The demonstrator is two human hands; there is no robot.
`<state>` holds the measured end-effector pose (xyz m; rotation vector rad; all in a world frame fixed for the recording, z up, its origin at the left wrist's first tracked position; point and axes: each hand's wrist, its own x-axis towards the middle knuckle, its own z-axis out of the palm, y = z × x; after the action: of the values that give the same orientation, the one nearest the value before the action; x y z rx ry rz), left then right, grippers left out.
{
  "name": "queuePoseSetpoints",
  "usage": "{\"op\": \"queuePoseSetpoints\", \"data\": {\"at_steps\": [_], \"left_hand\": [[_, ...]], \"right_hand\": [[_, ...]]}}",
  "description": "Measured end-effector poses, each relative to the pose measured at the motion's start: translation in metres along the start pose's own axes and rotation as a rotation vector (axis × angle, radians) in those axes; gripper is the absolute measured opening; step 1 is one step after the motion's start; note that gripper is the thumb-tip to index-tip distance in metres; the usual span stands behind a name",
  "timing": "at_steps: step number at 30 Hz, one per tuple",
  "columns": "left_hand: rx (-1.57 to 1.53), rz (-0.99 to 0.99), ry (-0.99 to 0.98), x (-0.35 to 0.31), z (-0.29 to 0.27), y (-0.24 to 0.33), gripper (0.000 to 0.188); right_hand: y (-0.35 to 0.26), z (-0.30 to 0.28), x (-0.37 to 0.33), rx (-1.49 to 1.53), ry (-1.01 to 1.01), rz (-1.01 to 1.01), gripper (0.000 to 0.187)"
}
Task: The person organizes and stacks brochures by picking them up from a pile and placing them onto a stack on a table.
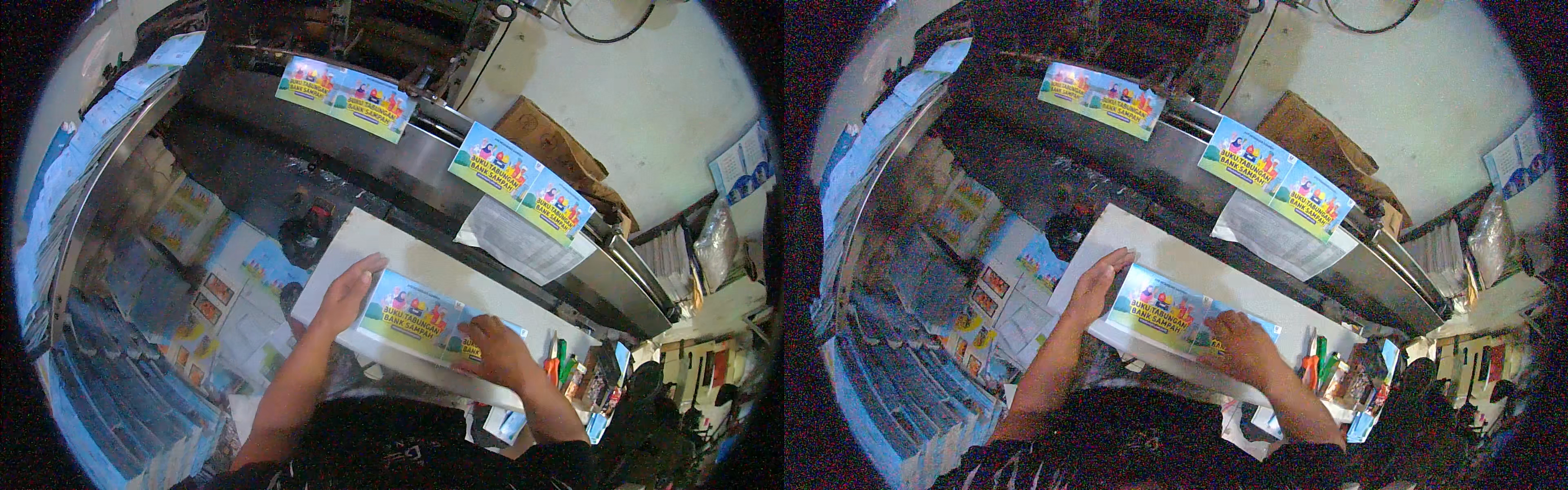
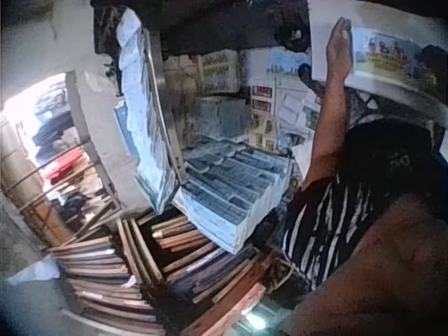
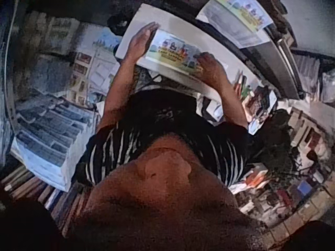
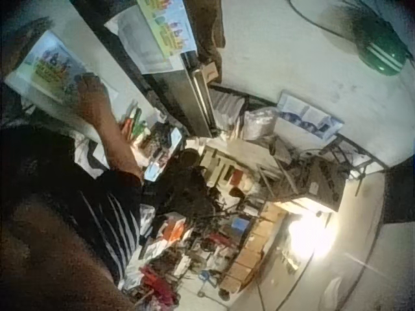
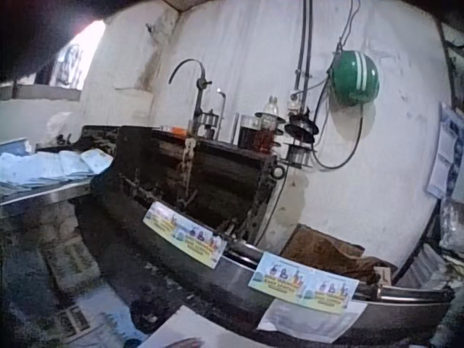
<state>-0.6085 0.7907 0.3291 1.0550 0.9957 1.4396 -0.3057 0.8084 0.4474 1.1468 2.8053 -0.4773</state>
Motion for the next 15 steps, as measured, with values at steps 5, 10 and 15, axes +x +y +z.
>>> {"op": "queuePoseSetpoints", "data": {"at_steps": [5,10,15], "left_hand": [[-0.106,-0.021,-0.006,0.0,-0.002,-0.002,0.046],[0.003,0.004,0.017,0.0,-0.004,-0.012,0.046],[-0.079,0.004,0.007,-0.004,-0.003,-0.004,0.057]], "right_hand": [[0.002,0.015,-0.002,0.069,-0.039,-0.019,0.064],[0.002,0.004,0.003,0.143,-0.137,0.067,0.056],[-0.014,-0.021,0.0,0.121,-0.074,0.013,0.04]]}}
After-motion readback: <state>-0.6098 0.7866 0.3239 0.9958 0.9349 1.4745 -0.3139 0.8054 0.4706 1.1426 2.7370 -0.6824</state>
